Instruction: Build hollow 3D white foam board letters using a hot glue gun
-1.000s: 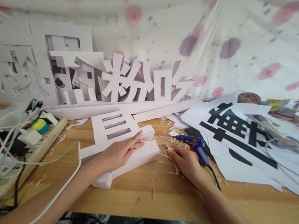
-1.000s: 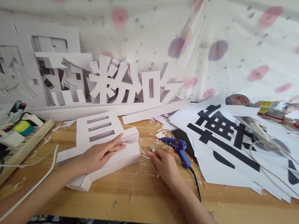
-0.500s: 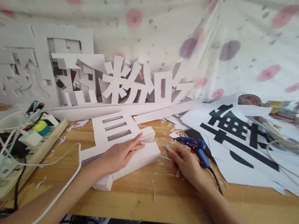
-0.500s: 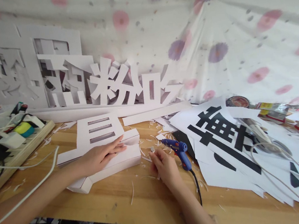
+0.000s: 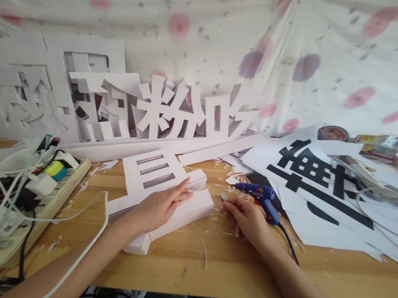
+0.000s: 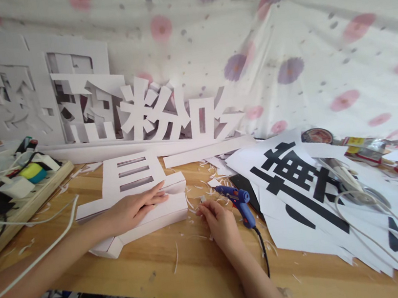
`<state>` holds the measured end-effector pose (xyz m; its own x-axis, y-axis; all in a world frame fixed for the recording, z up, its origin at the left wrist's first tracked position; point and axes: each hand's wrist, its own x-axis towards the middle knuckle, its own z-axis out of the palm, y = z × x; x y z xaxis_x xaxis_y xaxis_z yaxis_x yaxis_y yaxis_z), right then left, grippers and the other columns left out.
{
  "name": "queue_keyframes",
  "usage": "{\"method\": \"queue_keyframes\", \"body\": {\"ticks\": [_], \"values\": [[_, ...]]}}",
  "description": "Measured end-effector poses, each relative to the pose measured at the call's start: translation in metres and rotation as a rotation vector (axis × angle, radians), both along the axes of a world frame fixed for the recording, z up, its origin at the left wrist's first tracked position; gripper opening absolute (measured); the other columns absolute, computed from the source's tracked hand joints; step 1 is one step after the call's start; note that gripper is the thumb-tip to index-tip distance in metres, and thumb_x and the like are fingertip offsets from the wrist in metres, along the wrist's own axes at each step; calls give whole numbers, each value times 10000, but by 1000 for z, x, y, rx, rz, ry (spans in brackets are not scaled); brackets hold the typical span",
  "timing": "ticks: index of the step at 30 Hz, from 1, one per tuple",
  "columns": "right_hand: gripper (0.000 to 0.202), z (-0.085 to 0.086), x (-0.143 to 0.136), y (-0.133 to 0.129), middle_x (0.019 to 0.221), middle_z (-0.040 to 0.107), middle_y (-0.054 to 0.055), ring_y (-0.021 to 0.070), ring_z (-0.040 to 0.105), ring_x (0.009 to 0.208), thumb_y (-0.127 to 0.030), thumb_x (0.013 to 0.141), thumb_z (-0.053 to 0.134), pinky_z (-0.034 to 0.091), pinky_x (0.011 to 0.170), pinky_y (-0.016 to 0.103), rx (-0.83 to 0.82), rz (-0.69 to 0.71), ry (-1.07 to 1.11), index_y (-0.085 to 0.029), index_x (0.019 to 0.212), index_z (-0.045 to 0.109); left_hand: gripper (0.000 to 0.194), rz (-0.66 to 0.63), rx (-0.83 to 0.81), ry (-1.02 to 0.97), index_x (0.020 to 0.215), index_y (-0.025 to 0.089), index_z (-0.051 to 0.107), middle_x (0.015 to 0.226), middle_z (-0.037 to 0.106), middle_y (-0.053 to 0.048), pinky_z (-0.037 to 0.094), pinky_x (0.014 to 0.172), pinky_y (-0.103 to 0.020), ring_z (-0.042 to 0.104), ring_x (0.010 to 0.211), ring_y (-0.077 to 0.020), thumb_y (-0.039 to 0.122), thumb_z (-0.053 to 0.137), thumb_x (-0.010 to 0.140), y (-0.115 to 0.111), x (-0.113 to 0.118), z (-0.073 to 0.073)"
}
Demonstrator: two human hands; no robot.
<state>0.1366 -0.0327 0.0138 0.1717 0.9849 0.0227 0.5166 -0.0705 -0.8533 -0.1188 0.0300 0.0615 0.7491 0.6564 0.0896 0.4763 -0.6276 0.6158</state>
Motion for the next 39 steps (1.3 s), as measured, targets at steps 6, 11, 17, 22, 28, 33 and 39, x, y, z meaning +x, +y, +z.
{"method": "queue_keyframes", "body": {"ticks": [6, 11, 17, 22, 28, 33, 39], "values": [[461, 7, -1, -2, 459, 517, -10, 143, 477, 439, -563, 842, 414, 347, 474, 256, 10, 4, -113, -224, 534, 474, 607, -4, 16, 1, 1472, 327, 35, 1321, 559, 41, 324, 1062, -322, 428, 1295, -125, 204, 326, 954, 0, 0, 0], [365, 2, -1, -1, 501, 540, -16, 143, 476, 434, -534, 823, 455, 347, 449, 248, 53, -38, -118, -224, 641, 521, 604, 3, 23, 7, 1471, 325, 55, 1314, 565, 43, 330, 1057, -315, 436, 1287, -120, 199, 333, 949, 0, 1, 0], [320, 2, -2, 1, 595, 596, 6, 156, 537, 488, -515, 793, 473, 398, 478, 258, 112, -9, -46, -214, 740, 569, 608, 8, 14, 9, 1469, 322, 68, 1311, 568, 41, 334, 1053, -310, 437, 1285, -117, 181, 336, 942, -1, 1, 2], [273, 0, 0, 1, 678, 650, 36, 177, 583, 541, -454, 750, 525, 450, 552, 289, 139, -35, -21, -203, 778, 631, 613, 2, 29, 21, 1467, 340, 51, 1314, 565, 48, 338, 1051, -313, 441, 1281, -119, 187, 336, 947, 0, 0, 1], [316, -2, 2, 0, 555, 613, 11, 168, 532, 472, -492, 775, 526, 385, 464, 269, 54, -86, -32, -210, 696, 643, 615, 0, 36, 28, 1472, 324, 45, 1315, 563, 37, 335, 1053, -321, 419, 1300, -129, 191, 335, 946, 0, 1, 1], [341, -1, 1, 0, 524, 596, 6, 166, 525, 459, -495, 807, 489, 375, 454, 267, 59, -75, -77, -215, 658, 611, 600, 2, 34, 21, 1471, 316, 65, 1308, 570, 34, 338, 1051, -323, 428, 1293, -131, 201, 334, 948, 0, 1, 2], [284, -2, 1, 2, 721, 689, 49, 198, 619, 572, -433, 785, 497, 480, 591, 317, 97, -53, -88, -202, 830, 657, 593, 12, 19, 25, 1470, 317, 80, 1304, 575, 26, 340, 1051, -341, 432, 1292, -141, 203, 335, 947, 0, 1, 2]]}}
